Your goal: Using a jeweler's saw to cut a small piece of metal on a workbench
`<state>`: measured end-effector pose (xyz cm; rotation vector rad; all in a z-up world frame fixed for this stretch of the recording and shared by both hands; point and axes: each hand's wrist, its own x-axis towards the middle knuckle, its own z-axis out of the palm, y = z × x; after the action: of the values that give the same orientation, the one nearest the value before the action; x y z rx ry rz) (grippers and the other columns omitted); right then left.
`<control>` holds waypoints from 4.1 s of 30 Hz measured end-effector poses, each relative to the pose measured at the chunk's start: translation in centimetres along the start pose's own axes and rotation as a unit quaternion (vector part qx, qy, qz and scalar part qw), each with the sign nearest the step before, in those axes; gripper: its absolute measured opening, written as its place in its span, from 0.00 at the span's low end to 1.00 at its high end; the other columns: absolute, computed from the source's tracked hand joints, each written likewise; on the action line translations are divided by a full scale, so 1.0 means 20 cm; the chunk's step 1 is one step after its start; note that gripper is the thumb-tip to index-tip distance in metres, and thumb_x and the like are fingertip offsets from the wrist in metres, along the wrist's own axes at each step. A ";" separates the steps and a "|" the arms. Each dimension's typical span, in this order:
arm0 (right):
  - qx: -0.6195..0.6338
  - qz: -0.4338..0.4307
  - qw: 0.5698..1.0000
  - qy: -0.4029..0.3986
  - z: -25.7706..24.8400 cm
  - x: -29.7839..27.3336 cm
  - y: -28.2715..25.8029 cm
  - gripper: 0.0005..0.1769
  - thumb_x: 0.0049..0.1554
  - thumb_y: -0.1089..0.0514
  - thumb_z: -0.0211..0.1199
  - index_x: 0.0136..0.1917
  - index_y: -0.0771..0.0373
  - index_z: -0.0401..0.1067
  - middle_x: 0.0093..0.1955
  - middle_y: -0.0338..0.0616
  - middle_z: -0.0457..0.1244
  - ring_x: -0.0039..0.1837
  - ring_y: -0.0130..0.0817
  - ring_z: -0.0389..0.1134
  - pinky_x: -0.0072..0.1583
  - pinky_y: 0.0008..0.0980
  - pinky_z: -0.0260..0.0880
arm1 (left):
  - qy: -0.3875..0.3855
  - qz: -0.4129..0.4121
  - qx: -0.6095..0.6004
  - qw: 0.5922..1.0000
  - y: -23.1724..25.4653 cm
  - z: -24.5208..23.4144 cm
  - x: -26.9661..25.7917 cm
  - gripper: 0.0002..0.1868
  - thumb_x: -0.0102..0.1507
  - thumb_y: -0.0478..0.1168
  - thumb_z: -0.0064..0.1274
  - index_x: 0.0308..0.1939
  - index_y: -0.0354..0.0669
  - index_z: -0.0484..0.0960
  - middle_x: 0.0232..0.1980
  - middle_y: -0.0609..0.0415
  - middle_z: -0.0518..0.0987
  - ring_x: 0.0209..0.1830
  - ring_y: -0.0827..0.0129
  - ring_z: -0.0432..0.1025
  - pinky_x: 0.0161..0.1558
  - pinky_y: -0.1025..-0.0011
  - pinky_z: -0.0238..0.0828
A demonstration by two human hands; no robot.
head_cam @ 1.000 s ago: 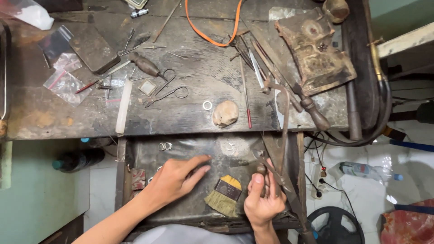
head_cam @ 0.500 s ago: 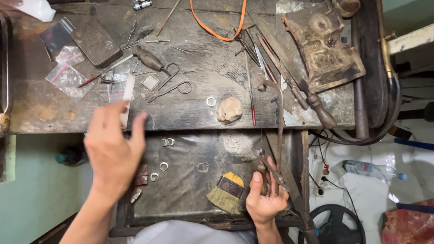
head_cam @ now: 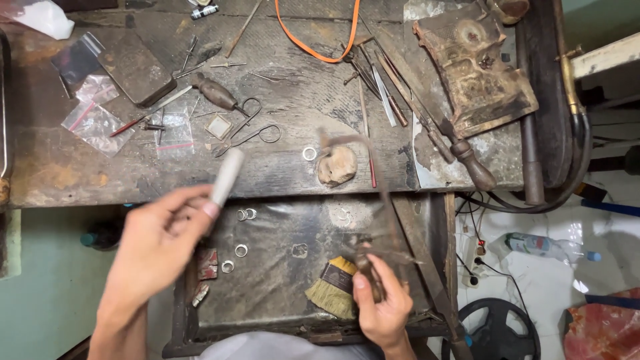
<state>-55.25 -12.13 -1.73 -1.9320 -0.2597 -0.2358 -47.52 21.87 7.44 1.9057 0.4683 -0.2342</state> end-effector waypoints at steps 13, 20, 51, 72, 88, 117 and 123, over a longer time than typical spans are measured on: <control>-0.047 -0.042 0.998 -0.022 0.07 -0.03 -0.15 0.20 0.56 0.61 0.67 0.59 0.75 0.74 0.59 0.56 0.71 0.59 0.43 0.78 0.63 0.30 0.79 | -0.227 -0.054 -0.141 0.962 0.11 0.23 -0.15 0.21 0.64 0.42 0.54 0.59 0.38 0.87 0.33 0.57 0.84 0.21 0.78 0.67 0.22 0.81 0.68; -0.052 -0.032 0.998 -0.024 0.07 -0.04 -0.13 0.19 0.57 0.60 0.66 0.58 0.75 0.75 0.58 0.54 0.72 0.58 0.41 0.78 0.62 0.29 0.80 | -0.128 -0.026 -0.137 0.982 0.11 0.16 -0.08 0.21 0.64 0.37 0.52 0.61 0.38 0.84 0.34 0.48 0.89 0.17 0.74 0.70 0.20 0.77 0.72; 0.061 0.090 0.994 0.023 0.05 0.12 -0.20 0.36 0.64 0.62 0.53 0.80 0.74 0.45 0.37 0.41 0.65 0.32 0.23 0.61 0.32 0.19 0.67 | 0.000 0.403 0.007 0.915 0.21 0.58 0.30 0.07 0.65 0.28 0.57 0.47 0.37 0.80 0.44 0.50 0.80 0.36 0.68 0.76 0.45 0.73 0.73; -0.171 -0.047 0.984 0.036 0.16 0.29 -0.21 0.15 0.61 0.67 0.61 0.58 0.79 0.73 0.53 0.57 0.72 0.52 0.43 0.77 0.56 0.32 0.79 | 0.010 0.386 -0.009 0.922 0.18 0.58 0.27 0.08 0.64 0.27 0.58 0.47 0.34 0.81 0.44 0.47 0.82 0.38 0.67 0.79 0.46 0.73 0.76; -0.162 -0.046 0.985 0.042 0.21 0.26 -0.17 0.08 0.60 0.67 0.61 0.49 0.78 0.74 0.41 0.53 0.71 0.39 0.38 0.74 0.42 0.29 0.78 | -0.036 0.416 0.019 0.908 0.18 0.57 0.29 0.01 0.65 0.24 0.55 0.38 0.28 0.79 0.43 0.42 0.79 0.45 0.56 0.79 0.49 0.68 0.80; -0.137 0.008 0.991 0.002 0.21 0.31 -0.24 0.18 0.64 0.66 0.56 0.65 0.75 0.70 0.60 0.59 0.70 0.58 0.48 0.77 0.59 0.32 0.81 | -0.059 0.427 -0.004 0.902 0.20 0.56 0.29 0.04 0.66 0.20 0.49 0.36 0.24 0.75 0.41 0.43 0.73 0.41 0.58 0.74 0.49 0.70 0.82; -0.198 -0.001 0.980 0.020 0.17 0.24 -0.28 0.15 0.63 0.64 0.58 0.62 0.72 0.74 0.57 0.53 0.72 0.50 0.39 0.78 0.52 0.31 0.78 | -0.069 0.428 -0.015 0.901 0.20 0.56 0.29 0.06 0.66 0.18 0.47 0.36 0.25 0.70 0.39 0.45 0.69 0.36 0.62 0.70 0.49 0.69 0.86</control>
<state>-52.14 -6.68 3.48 -2.3179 -0.1970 -0.3485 -39.87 11.51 4.41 1.8716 -0.4779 0.2200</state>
